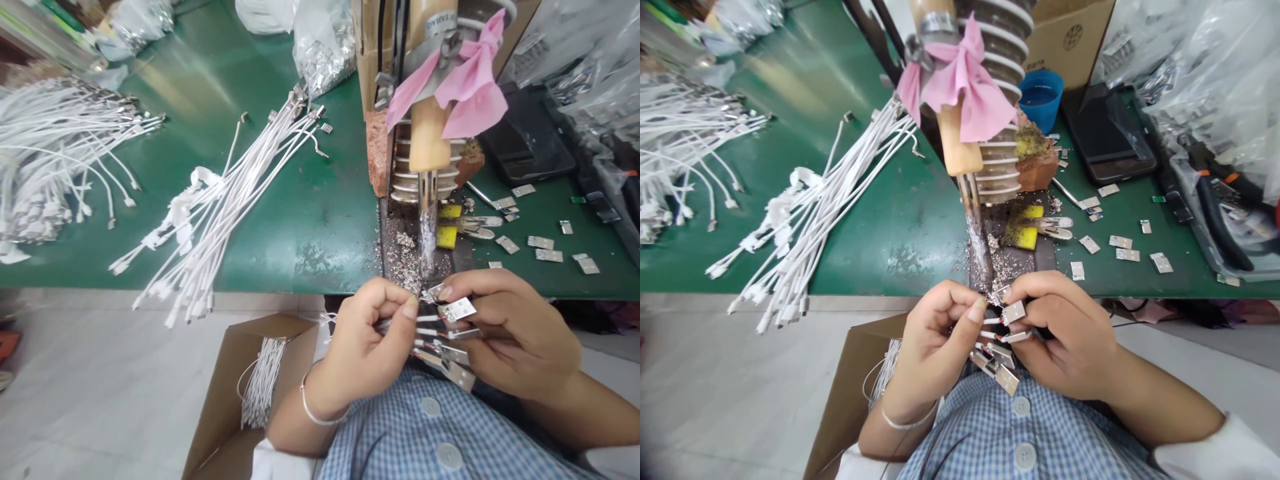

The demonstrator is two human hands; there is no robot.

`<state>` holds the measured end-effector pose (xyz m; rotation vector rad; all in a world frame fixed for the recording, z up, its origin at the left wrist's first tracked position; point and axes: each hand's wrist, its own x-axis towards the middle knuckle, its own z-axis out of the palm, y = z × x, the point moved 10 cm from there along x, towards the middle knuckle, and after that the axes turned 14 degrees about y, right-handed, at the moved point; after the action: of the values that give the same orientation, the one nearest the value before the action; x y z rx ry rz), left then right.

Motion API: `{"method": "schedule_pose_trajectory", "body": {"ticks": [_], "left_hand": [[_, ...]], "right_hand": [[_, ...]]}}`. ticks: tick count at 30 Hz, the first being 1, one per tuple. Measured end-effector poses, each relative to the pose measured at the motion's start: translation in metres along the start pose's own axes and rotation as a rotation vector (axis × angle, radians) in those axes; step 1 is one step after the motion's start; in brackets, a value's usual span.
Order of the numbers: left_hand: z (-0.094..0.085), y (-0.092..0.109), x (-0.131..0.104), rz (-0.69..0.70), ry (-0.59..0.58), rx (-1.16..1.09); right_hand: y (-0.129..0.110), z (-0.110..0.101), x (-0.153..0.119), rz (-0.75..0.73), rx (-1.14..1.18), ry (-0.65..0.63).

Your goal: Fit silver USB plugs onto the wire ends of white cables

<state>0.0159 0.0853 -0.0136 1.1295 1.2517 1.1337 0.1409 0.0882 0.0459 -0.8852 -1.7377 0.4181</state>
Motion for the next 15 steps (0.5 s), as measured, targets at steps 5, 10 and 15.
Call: {"method": "schedule_pose_trajectory", "body": {"ticks": [5, 10, 15], "left_hand": [[-0.002, -0.004, 0.000, -0.040, 0.006, 0.017], [-0.003, -0.006, 0.004, -0.082, 0.030, -0.005], [0.000, -0.006, 0.006, -0.069, 0.012, -0.010]], "right_hand": [[0.006, -0.002, 0.000, 0.063, 0.066, 0.039], [0.009, -0.002, 0.000, 0.121, 0.083, 0.054], [0.014, -0.002, 0.001, 0.206, 0.108, 0.074]]}}
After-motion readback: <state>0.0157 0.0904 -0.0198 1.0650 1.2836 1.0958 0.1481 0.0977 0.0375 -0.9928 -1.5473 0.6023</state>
